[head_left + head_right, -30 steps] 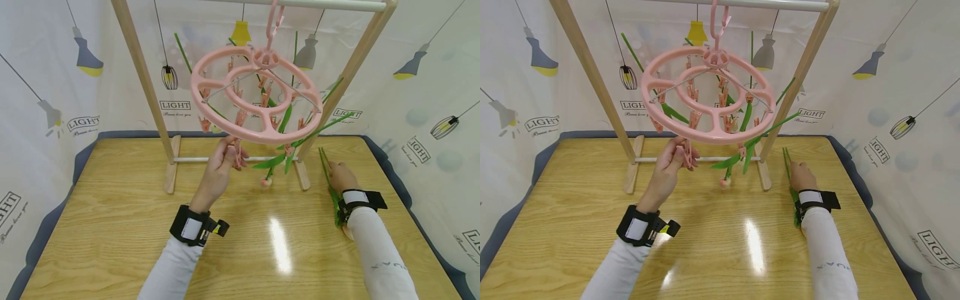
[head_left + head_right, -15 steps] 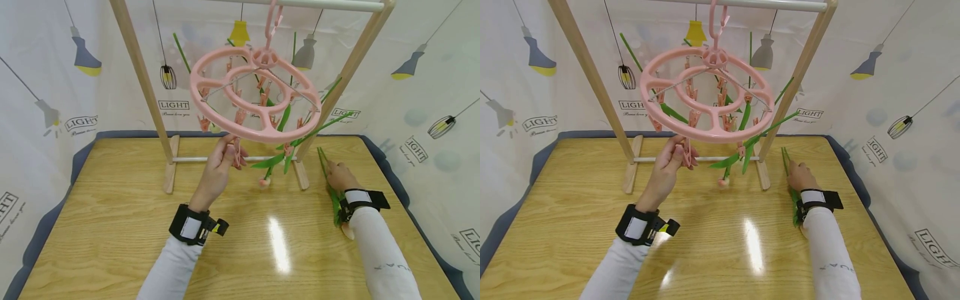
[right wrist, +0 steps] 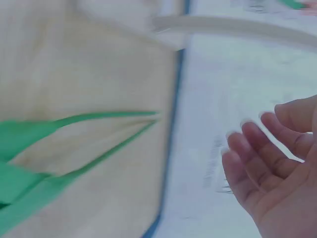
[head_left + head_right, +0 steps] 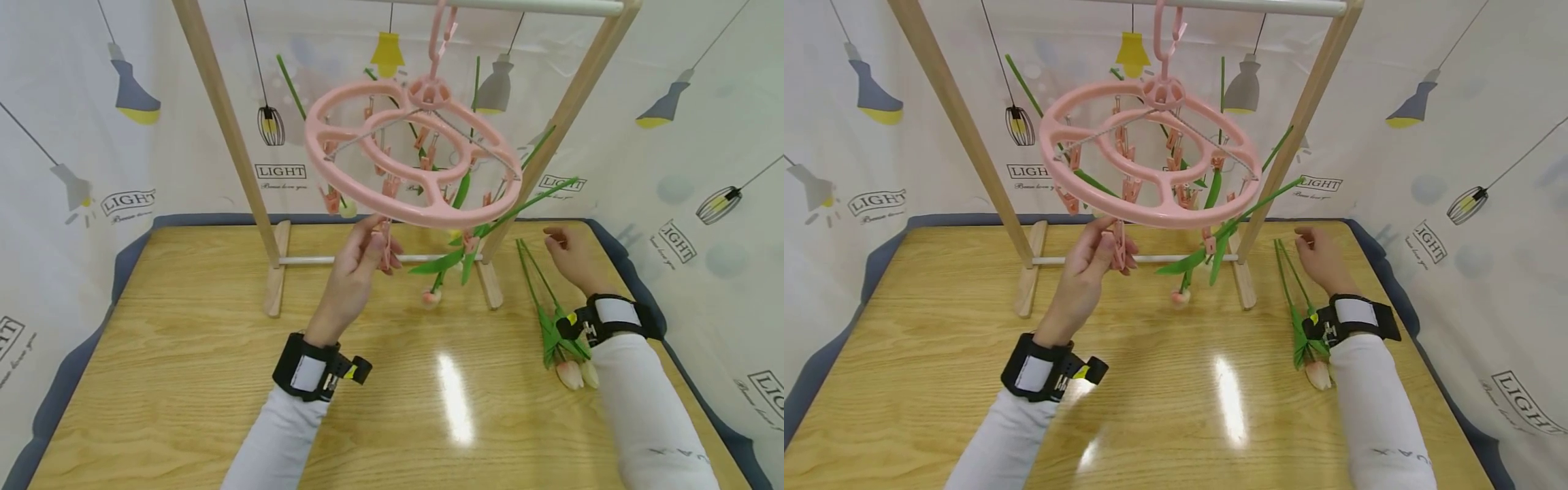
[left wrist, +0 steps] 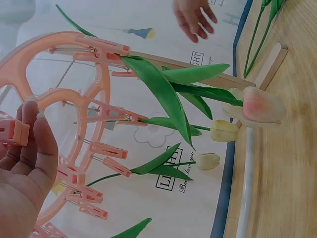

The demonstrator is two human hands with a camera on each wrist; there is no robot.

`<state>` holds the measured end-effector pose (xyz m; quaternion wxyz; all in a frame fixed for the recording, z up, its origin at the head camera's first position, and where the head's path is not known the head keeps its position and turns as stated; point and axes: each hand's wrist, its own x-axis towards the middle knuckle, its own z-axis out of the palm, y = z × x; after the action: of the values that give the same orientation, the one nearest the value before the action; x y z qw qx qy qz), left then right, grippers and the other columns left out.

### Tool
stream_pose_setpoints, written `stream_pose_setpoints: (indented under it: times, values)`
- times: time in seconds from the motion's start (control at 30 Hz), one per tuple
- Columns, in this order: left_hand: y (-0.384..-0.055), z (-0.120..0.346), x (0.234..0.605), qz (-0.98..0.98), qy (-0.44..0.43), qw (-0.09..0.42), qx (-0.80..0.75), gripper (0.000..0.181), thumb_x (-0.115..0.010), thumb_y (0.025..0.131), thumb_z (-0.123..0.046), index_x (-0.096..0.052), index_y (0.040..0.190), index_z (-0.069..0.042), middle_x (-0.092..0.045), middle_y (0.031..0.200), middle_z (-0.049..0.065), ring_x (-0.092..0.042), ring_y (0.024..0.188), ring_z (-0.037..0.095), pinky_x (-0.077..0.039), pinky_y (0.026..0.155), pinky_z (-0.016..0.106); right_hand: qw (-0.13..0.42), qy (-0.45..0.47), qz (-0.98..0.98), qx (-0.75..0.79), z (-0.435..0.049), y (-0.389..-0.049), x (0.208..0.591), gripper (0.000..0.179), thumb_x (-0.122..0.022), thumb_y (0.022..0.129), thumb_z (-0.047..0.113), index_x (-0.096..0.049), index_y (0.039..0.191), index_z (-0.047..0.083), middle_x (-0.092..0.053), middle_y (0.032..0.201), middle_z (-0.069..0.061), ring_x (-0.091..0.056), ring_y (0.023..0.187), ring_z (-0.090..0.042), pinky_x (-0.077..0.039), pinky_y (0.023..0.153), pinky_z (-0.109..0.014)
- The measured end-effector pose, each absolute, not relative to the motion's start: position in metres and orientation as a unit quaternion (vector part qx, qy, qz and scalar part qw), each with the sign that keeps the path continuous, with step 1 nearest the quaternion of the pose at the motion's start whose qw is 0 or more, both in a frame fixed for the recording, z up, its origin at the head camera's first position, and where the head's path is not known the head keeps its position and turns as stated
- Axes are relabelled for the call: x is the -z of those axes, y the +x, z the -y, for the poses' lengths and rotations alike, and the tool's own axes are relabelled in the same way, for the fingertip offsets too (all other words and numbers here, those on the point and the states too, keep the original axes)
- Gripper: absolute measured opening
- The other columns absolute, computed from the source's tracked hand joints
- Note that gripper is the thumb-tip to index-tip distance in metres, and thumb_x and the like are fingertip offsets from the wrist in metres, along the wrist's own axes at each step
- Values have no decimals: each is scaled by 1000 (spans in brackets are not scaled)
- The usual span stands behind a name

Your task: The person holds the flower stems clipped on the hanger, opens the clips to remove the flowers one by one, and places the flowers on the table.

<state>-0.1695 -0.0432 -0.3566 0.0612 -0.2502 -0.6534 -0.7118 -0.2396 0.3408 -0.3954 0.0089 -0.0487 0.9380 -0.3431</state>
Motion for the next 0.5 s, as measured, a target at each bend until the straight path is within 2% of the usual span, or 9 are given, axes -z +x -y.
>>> stream_pose_setpoints:
  times: [0.07, 0.13, 0.17, 0.23, 0.3, 0.37, 0.5]
  values:
    - [-169, 44, 355, 650, -252, 65, 714, 38, -32, 106, -10, -36, 142, 2, -57, 98, 29, -59, 78, 12, -51, 67, 19, -38, -49, -931, 361, -337, -238, 384, 43, -36, 105, 20, -47, 132, -11, -57, 120, -31, -54, 107, -37, -49, 84, -47]
    - [-169, 44, 354, 645, -254, 68, 718, 38, -33, 106, -10, -37, 141, 2, -58, 97, 27, -59, 78, 12, -51, 67, 19, -87, -52, -916, 389, -331, -236, 374, 35, -43, 103, 19, -57, 121, -7, -66, 105, -12, -59, 94, -20, -49, 75, -28]
    - [-169, 44, 353, 641, -254, 67, 721, 38, -33, 106, -11, -37, 141, 2, -58, 97, 25, -59, 77, 12, -50, 67, 19, -103, -57, -902, 416, -328, -234, 368, 31, -46, 102, 18, -59, 117, -6, -67, 98, -2, -58, 89, -13, -48, 70, -21]
    - [-168, 44, 352, 636, -254, 65, 726, 37, -34, 106, -11, -37, 140, 3, -58, 96, 19, -59, 77, 12, -50, 67, 18, -117, -91, -847, 511, -321, -231, 359, 25, -51, 100, 13, -61, 111, -6, -66, 92, 8, -58, 85, -7, -47, 67, -13]
    - [-168, 44, 352, 632, -251, 61, 731, 37, -35, 106, -11, -38, 139, 3, -58, 97, 14, -59, 78, 12, -51, 67, 18, -118, -142, -785, 591, -313, -227, 350, 20, -54, 98, 7, -62, 108, -8, -69, 89, 9, -60, 85, -9, -49, 67, -13]
    - [-167, 44, 352, 630, -246, 57, 734, 36, -35, 106, -11, -38, 139, 4, -58, 97, 10, -59, 78, 12, -51, 67, 18, -100, -195, -736, 641, -305, -222, 341, 18, -54, 97, 2, -62, 107, -9, -71, 93, 4, -62, 88, -13, -51, 70, -16]
    - [-167, 45, 353, 630, -241, 56, 736, 35, -35, 106, -11, -40, 137, 5, -58, 98, 7, -59, 79, 12, -51, 68, 17, -50, -260, -714, 648, -289, -214, 327, 19, -49, 98, 0, -60, 109, -9, -70, 101, -1, -62, 96, -17, -51, 76, -20]
